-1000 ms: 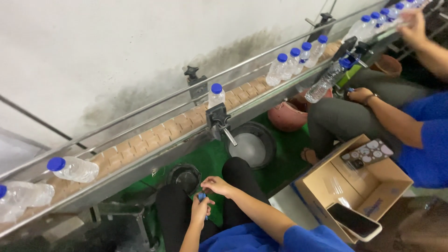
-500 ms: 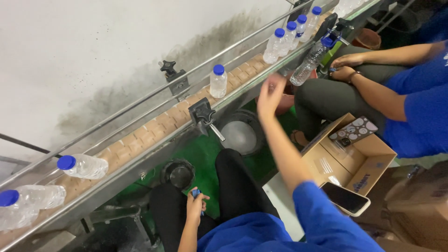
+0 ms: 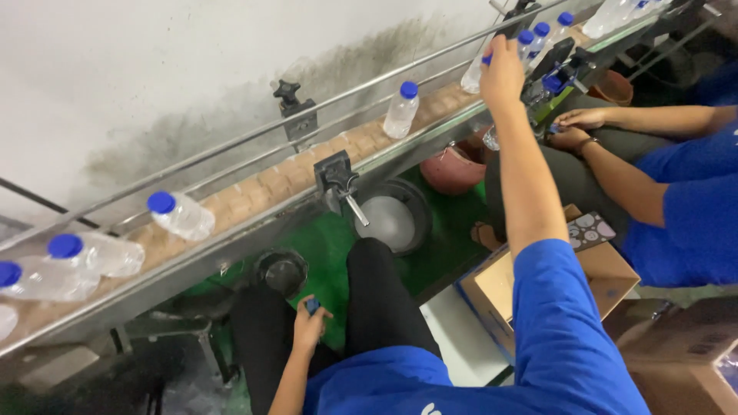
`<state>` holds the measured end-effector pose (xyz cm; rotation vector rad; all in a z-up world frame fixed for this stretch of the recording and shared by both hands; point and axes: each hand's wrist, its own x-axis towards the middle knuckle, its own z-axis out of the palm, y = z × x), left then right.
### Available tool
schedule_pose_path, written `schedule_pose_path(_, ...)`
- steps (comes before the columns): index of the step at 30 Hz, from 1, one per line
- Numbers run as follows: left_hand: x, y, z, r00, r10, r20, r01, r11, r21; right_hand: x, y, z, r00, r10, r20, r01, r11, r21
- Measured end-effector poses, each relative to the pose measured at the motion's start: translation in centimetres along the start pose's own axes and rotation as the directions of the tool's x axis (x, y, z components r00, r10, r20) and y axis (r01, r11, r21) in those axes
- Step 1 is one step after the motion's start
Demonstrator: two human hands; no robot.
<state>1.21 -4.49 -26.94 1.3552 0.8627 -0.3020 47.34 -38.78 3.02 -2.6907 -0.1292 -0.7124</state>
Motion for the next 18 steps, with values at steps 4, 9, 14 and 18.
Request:
schedule_pose_path(4,-0.9,0.4,-0.9,0.997,0.075,-0.014,-0.076,0.988,-0.135,-3.0,-3.3,-6.4,0.982,-0.141,-0.122,0.158,0.977,0.143)
schedule_pose_path(9,-4.2,5.9,-2.2,0.961,0.276,0.024,-0.269,0.951,-0.151,-10.7,-10.6,-18.2,0.895,-0.431,-0.113,0.444,0.844,0.301)
schedule_pose_path(14,-13.2,18.8,-1.3,0.771,0.625,0.122,-0.591,0.774,-0.229,-15.1,-17.3,-21.5,0.644,-0.765,-0.007,0.489,0.405,0.772)
schedule_pose_path(18,-15.7,22.8,-1.2,0.516,0.825,0.228,-0.735,0.564,-0.376,-19.1,-22.5,-19.0,0.58,-0.792,0.194,0.119,0.317,0.941)
